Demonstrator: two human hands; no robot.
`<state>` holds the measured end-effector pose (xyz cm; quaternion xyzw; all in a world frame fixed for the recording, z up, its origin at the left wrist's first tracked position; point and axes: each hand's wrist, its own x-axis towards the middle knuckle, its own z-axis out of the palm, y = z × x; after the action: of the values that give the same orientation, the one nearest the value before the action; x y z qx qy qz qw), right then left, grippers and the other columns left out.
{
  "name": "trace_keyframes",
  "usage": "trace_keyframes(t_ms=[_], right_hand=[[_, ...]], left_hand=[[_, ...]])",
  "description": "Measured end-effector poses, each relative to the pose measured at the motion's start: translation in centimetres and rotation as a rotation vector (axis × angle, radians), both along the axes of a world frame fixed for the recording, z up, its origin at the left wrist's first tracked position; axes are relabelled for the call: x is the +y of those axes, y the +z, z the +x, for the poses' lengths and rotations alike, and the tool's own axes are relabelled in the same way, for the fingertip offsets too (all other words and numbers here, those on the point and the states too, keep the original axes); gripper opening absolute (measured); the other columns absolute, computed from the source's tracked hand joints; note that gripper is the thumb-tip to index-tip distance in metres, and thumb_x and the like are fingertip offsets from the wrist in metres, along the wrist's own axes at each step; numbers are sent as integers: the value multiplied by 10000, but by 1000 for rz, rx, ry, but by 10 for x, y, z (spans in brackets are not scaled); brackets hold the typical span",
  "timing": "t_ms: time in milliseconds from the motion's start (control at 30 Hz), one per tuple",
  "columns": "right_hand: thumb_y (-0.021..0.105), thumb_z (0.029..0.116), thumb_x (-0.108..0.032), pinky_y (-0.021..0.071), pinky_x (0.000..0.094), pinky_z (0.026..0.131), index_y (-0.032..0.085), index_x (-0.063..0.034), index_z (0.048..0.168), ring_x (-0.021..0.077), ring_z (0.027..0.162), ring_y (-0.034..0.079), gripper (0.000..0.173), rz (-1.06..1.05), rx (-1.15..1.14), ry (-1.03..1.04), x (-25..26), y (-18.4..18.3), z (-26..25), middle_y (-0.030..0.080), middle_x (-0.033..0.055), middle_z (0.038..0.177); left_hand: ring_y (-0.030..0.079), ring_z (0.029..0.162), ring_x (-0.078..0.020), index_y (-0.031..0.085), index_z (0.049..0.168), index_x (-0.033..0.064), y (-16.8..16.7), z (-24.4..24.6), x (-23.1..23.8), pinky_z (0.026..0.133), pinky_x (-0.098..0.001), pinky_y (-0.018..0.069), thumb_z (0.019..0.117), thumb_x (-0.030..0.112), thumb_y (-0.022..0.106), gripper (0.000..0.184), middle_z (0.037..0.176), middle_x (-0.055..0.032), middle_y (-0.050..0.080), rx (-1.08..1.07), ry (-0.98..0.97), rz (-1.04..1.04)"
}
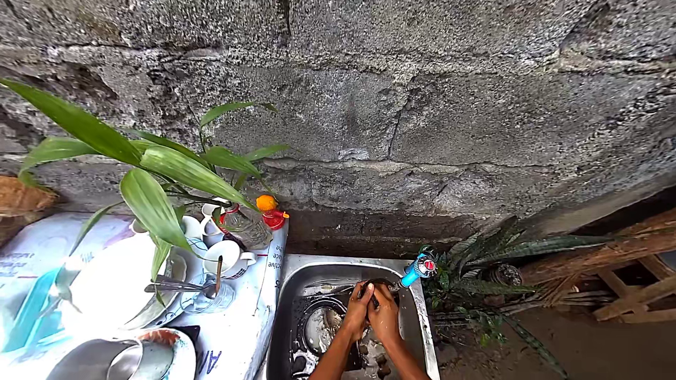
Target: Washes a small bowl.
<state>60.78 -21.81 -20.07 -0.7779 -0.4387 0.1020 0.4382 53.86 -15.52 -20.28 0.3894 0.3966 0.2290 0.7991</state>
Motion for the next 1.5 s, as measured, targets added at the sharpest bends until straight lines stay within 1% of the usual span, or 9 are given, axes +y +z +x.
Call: trace_keyframes(t_ms=[200, 400, 533, 700, 900, 1000, 1200, 1333, 1500], right_hand=[[626, 935, -50, 566, 505, 934, 782, -49, 1025, 381, 1086, 676, 180, -258, -431, 367, -17, -8, 25, 713, 190, 1108], [673, 923, -94, 491, 472, 1072, 758, -2, 1102, 327, 1194, 642, 219, -221, 214, 220, -13, 7, -4, 695, 207, 1213], [625, 926, -16, 540, 546, 985, 768, -4, 1064, 437, 1136, 657, 199, -208, -357, 350, -16, -2, 44, 689, 253, 1179], [650, 869, -3, 610, 468, 839, 774, -74, 1041, 346, 1039, 699, 224, 62, -620, 445, 3, 2, 57, 719, 151, 1115], [634, 945, -82, 499, 479, 1060, 751, -14, 1141, 355, 1197, 630, 239, -431, 36, 263, -24, 36, 8, 666, 216, 1245], [746, 881, -125, 555, 457, 937, 763, -34, 1089, 279, 1038, 678, 227, -285, 306, 97, -32, 36, -2, 702, 169, 1109], [769, 829, -42, 553, 514, 924, 736, 39, 1062, 374, 1031, 678, 249, -127, 66, -93, -25, -2, 19, 680, 256, 1107], [733, 860, -60, 558, 496, 972, 745, 27, 1087, 377, 1100, 688, 244, 59, -161, 90, -3, 2, 49, 700, 241, 1167], [702, 933, -198, 514, 538, 979, 705, 26, 1156, 373, 1071, 677, 316, -439, 144, 113, -12, 39, 57, 702, 240, 1121]], left_hand=[[625, 1144, -260, 584, 1345, 45, 10, -19, 31, 976, -483, 517, 1069, 354, 527, 418, 1278, -180, 632, 210, -70, 211], [608, 1141, -205, 571, 1328, -7, 3, -9, 22, 989, -410, 506, 1069, 247, 530, 364, 1286, -168, 618, 117, 163, 250], [628, 1134, -338, 507, 1414, 90, 12, -12, 15, 874, -559, 546, 1099, 443, 398, 485, 1313, -210, 604, 233, 3, 74], [636, 1139, -406, 389, 1531, 224, 25, -16, 25, 817, -638, 552, 1073, 603, 266, 607, 1344, -205, 598, 200, -293, -147], [598, 1179, -301, 507, 1415, 66, 2, -24, 16, 950, -521, 515, 1103, 388, 408, 459, 1342, -203, 587, 159, 165, 85], [594, 1172, -285, 459, 1449, 79, -8, -26, 12, 922, -501, 519, 1107, 403, 389, 476, 1365, -196, 570, 144, 285, 82], [580, 1236, -291, 471, 1446, 65, 1, -24, -2, 999, -517, 500, 1093, 366, 415, 467, 1393, -199, 560, 208, 134, 234], [481, 1380, -432, 98, 1654, 220, 4, -26, -24, 917, -694, 529, 1100, 533, 253, 655, 1662, -191, 240, 153, -8, -149], [514, 1329, -370, 255, 1604, 135, -2, -30, -4, 974, -609, 499, 1118, 428, 294, 569, 1553, -214, 413, 104, 287, 3]])
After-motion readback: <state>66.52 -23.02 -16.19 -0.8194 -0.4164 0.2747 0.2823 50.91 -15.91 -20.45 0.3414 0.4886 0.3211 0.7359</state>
